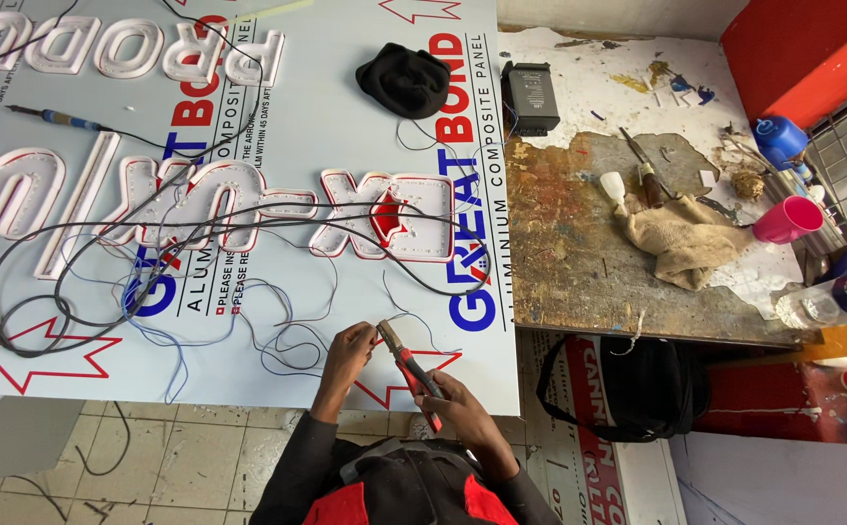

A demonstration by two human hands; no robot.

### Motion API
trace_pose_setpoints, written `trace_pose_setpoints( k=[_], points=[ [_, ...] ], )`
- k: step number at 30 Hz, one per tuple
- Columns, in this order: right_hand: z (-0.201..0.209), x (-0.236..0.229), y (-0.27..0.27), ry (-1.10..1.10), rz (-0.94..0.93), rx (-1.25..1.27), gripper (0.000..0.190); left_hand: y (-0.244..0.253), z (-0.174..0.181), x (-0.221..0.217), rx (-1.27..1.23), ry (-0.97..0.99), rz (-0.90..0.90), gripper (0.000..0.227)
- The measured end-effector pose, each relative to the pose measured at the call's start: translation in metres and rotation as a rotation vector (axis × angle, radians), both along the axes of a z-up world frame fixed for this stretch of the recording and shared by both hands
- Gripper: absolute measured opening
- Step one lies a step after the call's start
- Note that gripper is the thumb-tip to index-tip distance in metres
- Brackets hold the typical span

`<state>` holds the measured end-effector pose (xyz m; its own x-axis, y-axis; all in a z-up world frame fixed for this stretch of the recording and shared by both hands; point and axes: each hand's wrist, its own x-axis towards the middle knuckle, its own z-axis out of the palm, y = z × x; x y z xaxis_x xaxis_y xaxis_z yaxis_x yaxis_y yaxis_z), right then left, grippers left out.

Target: The person works on a large white panel with red and blue lettering, using pliers to strip and cut black wires. They repeatedly strip the insulation from wire ends and cut small sections of wire, placing the cut pieces on the panel.

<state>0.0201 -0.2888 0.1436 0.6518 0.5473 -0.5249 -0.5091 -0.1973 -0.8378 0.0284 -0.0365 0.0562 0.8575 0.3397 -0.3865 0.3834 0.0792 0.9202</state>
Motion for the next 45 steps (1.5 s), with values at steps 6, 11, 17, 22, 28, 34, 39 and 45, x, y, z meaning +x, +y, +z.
trace_pose_setpoints(
  k=[6, 11, 17, 22, 28, 34, 39, 45],
  points=[
    [-0.011, 0.001, 0.004, -0.106, -0.029, 0.088, 0.016, -0.01, -0.002, -0.003, -0.04, 0.032, -0.086, 0.033],
    [0.009, 0.001, 0.007, -0.092, -0.009, 0.002, 0.019, -0.011, -0.011, -0.002, 0.143, 0.038, -0.161, 0.04],
    [0.004, 0.004, 0.01, -0.071, 0.012, -0.057, 0.019, -0.014, -0.003, 0.001, 0.2, 0.092, -0.144, 0.033],
    [-0.022, 0.01, 0.016, -0.107, 0.056, -0.206, 0.02, -0.021, -0.006, -0.001, 0.26, -0.079, -0.171, 0.028],
    [-0.052, 0.012, 0.024, -0.024, 0.09, -0.171, 0.016, -0.029, 0.002, -0.002, 0.404, -0.199, -0.261, 0.026],
    [-0.058, 0.006, 0.033, -0.01, 0.074, -0.041, 0.036, -0.026, 0.025, -0.004, 0.426, -0.281, -0.254, 0.022],
    [-0.085, 0.005, 0.038, -0.008, 0.009, 0.05, 0.043, -0.024, 0.026, -0.004, 0.434, -0.317, -0.275, 0.021],
    [-0.053, 0.007, 0.034, 0.057, 0.003, 0.003, 0.029, -0.023, 0.039, -0.009, 0.524, -0.147, -0.324, 0.028]
  ],
)
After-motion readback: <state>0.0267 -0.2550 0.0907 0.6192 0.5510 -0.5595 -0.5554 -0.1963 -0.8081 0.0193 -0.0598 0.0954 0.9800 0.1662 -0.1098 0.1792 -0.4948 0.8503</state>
